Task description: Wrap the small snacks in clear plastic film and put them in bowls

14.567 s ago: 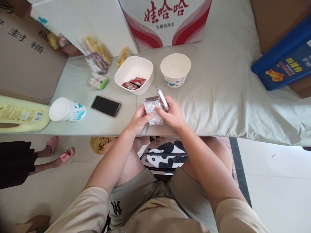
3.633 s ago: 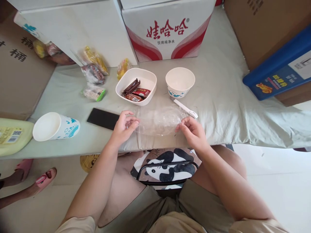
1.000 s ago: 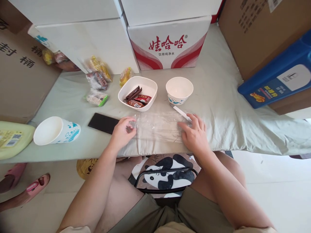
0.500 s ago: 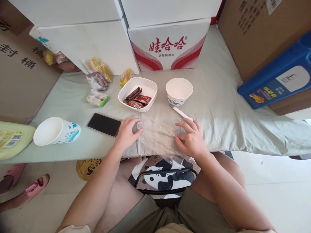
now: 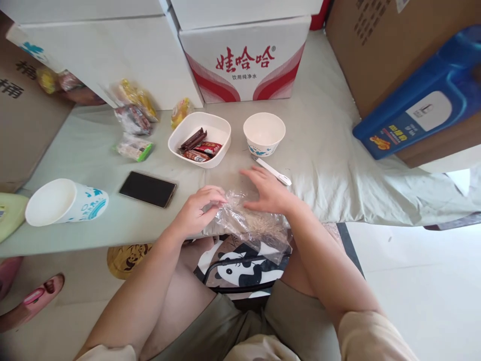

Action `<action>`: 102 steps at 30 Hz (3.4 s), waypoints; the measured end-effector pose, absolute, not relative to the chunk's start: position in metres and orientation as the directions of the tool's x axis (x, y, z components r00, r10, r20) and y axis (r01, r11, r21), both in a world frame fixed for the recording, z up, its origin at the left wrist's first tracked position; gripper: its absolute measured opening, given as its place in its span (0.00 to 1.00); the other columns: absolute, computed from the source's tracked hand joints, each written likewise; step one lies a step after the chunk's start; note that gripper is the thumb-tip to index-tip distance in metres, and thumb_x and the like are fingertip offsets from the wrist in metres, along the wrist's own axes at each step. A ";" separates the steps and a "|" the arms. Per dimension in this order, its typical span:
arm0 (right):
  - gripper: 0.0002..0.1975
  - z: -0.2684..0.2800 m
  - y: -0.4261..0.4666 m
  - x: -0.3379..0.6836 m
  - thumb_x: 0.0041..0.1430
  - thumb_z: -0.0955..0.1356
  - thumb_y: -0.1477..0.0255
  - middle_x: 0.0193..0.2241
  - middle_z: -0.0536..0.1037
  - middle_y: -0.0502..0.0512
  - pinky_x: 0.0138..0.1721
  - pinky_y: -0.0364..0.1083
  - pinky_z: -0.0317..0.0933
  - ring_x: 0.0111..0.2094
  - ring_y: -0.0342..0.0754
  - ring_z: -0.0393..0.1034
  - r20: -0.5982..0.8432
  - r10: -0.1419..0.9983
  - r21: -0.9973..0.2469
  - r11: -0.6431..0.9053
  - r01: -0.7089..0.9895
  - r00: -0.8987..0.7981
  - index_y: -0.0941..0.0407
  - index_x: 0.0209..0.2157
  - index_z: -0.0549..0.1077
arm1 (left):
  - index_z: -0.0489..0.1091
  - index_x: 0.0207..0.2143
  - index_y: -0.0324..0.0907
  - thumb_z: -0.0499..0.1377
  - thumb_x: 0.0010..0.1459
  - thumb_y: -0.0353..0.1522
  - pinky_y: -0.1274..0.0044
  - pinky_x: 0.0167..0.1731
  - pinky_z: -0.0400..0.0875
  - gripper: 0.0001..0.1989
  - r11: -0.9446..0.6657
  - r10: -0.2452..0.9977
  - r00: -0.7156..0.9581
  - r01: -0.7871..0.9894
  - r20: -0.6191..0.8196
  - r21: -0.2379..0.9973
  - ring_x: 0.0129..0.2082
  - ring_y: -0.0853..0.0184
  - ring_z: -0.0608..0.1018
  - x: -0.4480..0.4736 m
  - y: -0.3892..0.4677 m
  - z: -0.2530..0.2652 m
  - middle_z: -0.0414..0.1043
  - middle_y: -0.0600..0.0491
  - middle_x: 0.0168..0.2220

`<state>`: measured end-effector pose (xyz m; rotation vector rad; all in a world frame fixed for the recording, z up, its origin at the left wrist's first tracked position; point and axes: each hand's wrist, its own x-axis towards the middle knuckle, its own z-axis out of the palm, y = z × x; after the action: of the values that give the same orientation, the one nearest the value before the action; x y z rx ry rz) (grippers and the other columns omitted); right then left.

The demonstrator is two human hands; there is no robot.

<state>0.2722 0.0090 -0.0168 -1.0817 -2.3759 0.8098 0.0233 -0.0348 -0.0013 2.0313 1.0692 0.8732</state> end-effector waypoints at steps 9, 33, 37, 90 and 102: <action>0.08 -0.010 -0.005 0.262 0.61 0.67 0.66 0.24 0.75 0.50 0.30 0.44 0.62 0.27 0.44 0.69 0.034 0.812 -0.900 0.278 0.335 -0.583 0.55 0.31 0.71 | 0.61 0.61 0.56 0.66 0.56 0.38 0.68 0.57 0.67 0.32 -0.368 0.929 0.007 0.102 0.370 0.924 0.59 0.61 0.72 0.020 -0.025 -0.017 0.69 0.49 0.58; 0.06 -0.024 -0.011 0.259 0.52 0.71 0.66 0.41 0.82 0.54 0.23 0.44 0.62 0.21 0.40 0.69 -0.079 0.985 -0.977 -0.107 -0.187 -0.153 0.53 0.29 0.79 | 0.66 0.34 0.42 0.64 0.50 0.36 0.81 0.16 0.69 0.12 0.396 0.915 0.205 -0.298 -0.347 0.869 0.18 0.66 0.78 0.047 -0.011 -0.013 0.73 0.58 0.19; 0.04 -0.018 -0.013 0.262 0.46 0.69 0.73 0.43 0.82 0.53 0.28 0.45 0.63 0.28 0.44 0.72 -0.089 0.987 -0.960 -0.120 -0.252 -0.132 0.53 0.21 0.77 | 0.66 0.27 0.41 0.63 0.49 0.33 0.79 0.19 0.72 0.08 0.421 0.906 0.221 -0.373 -0.361 0.827 0.18 0.68 0.77 0.045 -0.009 -0.011 0.72 0.57 0.19; 0.20 -0.020 -0.011 0.256 0.50 0.73 0.55 0.24 0.78 0.49 0.27 0.46 0.67 0.23 0.46 0.71 -0.215 0.960 -0.974 -0.225 -0.038 -0.180 0.52 0.40 0.71 | 0.67 0.34 0.40 0.68 0.47 0.36 0.78 0.29 0.69 0.16 0.331 0.939 0.152 -0.146 -0.310 0.932 0.27 0.69 0.79 0.040 -0.011 -0.014 0.79 0.51 0.31; 0.20 -0.016 -0.013 0.256 0.50 0.72 0.54 0.18 0.75 0.47 0.22 0.45 0.61 0.19 0.45 0.67 -0.202 0.958 -0.979 -0.192 0.068 -0.202 0.53 0.37 0.70 | 0.65 0.40 0.44 0.65 0.50 0.38 0.80 0.26 0.69 0.17 0.335 0.936 0.140 -0.061 -0.324 0.940 0.23 0.69 0.78 0.039 -0.013 -0.013 0.76 0.57 0.25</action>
<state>0.2558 -0.0131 -0.0162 -1.2866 -1.3000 1.4929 0.0389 -0.0132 -0.0129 0.9599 1.1968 0.9090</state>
